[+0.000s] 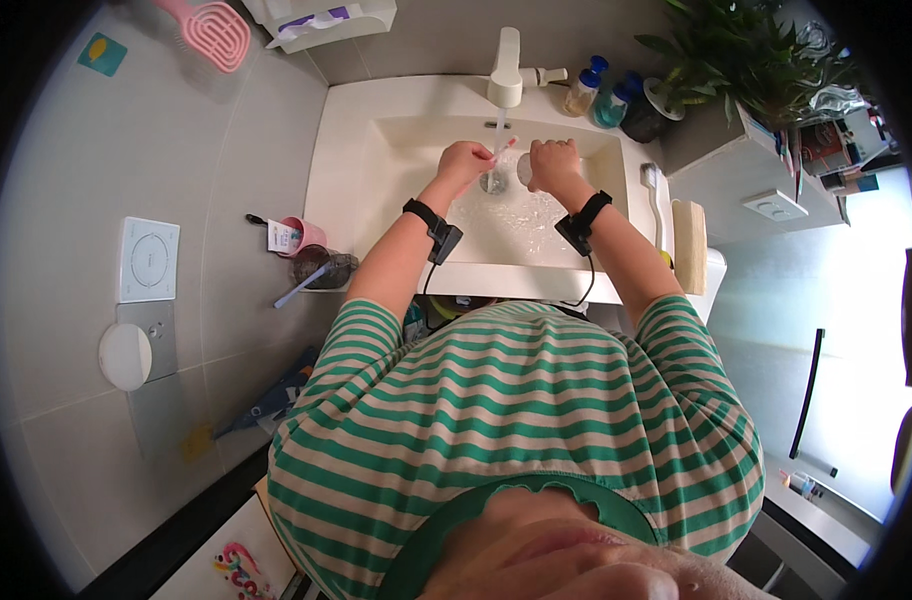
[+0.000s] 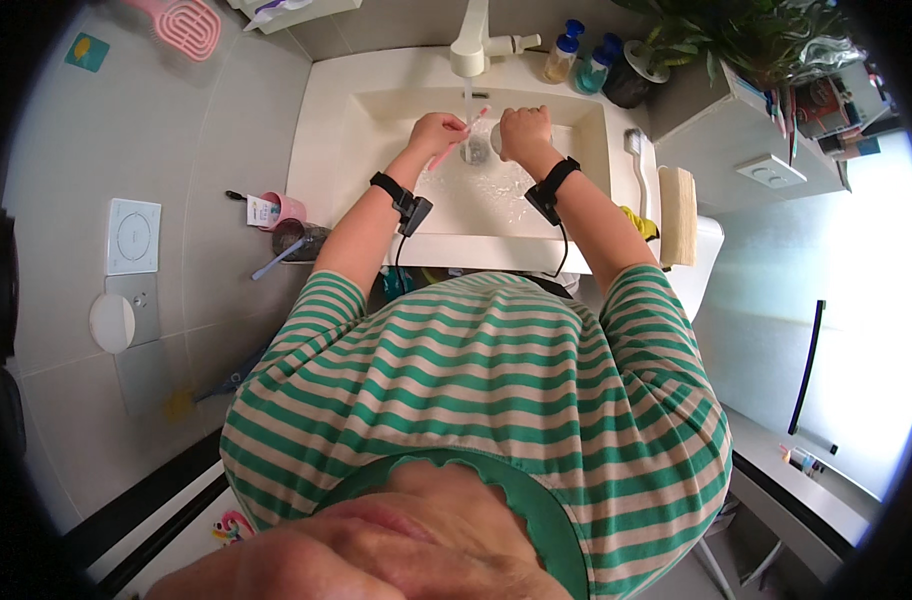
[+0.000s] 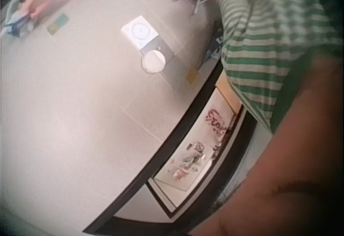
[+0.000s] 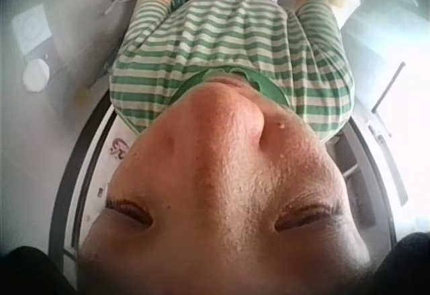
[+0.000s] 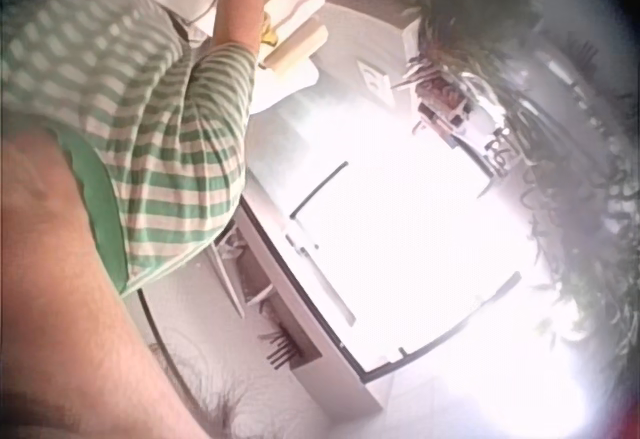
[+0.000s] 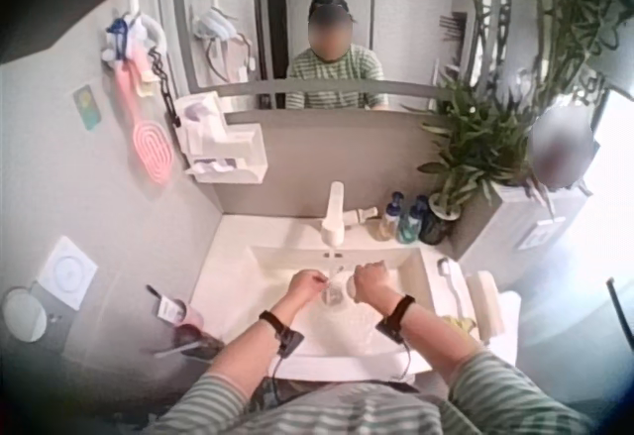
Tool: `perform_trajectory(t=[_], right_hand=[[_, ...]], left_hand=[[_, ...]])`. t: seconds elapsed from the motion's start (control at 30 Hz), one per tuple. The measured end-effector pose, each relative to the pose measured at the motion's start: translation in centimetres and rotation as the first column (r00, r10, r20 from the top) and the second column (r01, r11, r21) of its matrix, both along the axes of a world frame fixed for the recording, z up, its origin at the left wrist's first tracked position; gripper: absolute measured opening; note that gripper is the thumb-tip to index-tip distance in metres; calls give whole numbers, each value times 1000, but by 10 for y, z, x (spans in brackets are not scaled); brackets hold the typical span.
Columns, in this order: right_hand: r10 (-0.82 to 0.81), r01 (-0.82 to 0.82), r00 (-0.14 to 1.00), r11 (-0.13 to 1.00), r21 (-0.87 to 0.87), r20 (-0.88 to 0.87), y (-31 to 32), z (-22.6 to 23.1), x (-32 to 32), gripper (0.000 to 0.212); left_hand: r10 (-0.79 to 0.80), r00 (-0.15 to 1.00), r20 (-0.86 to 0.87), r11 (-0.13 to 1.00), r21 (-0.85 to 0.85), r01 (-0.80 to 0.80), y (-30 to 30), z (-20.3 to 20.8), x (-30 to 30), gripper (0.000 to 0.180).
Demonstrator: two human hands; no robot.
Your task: The person wipes the bathroom mirror and sink area with a yellow cloth, then rinses the cloth under running water. They proceed to rinse two toothbrushes and two cups under the tap, placing them back on the sink counter.
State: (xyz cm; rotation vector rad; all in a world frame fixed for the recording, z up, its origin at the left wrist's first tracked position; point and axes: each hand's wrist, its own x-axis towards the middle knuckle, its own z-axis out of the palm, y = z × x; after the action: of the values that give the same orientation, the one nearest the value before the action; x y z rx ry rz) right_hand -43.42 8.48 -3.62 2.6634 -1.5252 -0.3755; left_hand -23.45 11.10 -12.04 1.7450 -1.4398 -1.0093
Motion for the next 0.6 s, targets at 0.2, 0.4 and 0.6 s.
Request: perform_trajectory(t=[0.2,0.4,0.6], right_hand=[[163,-51,937,940,-339,310,5,-6,-28,61],[219,-226,965,974,-33,-141,37,-40,-44,60],[103,-146,956,979,140,276,48,-42,-34,65]], left_hand=[[160,879,449,975,-212,-69,11,17,13,11],[-365,431,825,912,410,-13,38,22,17,14],[-153,605,781,986,162,40,61,18,40,16]])
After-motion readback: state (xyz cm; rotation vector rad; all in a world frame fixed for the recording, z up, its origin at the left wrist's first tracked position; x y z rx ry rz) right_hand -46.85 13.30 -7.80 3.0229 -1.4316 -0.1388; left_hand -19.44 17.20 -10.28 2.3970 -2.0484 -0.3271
